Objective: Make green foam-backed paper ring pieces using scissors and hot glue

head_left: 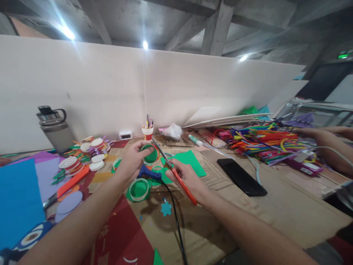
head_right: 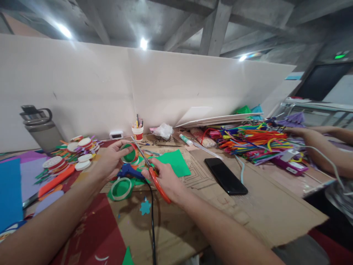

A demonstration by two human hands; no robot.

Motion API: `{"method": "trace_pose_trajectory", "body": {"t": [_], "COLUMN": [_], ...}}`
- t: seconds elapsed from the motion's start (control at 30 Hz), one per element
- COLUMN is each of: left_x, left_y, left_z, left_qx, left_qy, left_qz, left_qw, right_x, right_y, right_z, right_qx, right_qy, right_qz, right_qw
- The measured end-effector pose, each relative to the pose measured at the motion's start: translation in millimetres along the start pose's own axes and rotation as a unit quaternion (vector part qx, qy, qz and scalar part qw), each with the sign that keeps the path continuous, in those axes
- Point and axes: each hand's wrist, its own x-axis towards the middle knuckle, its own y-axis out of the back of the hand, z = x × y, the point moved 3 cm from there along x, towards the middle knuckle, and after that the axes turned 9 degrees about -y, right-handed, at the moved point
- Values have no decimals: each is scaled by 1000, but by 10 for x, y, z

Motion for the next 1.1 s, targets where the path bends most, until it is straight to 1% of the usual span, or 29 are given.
{"method": "trace_pose_trajectory", "body": {"t": [0.17, 0.3, 0.57, 0.77, 1.0, 1.1], "left_x": [0, 4, 5, -15, -5, -6], "left_y": [7, 21, 16, -7, 11, 9], "left_z": [-3, -37, -82, -71, -95, -102], "left_qx": [-13, -8, 30, 24, 30, 28], "left_qy": [5, -6, -33, -27, -33, -25], "left_qz": [12, 12, -5, -14, -16, -20], "left_qw": [1000, 1000, 999, 999, 999, 999], "right_x": [-5, -22, -23, -28, -17, -15], "right_y": [-1, -9, 3, -2, -3, -8], "right_z": [-20, -45, -50, -41, -43, -18], "right_qx": [9, 13, -2, -4, 3, -1], "right_qy": [3, -8, -1, -2, 7, -2], "right_qz": [2, -10, 3, 5, 7, 1], "right_qw": [1000, 1000, 1000, 1000, 1000, 1000]}}
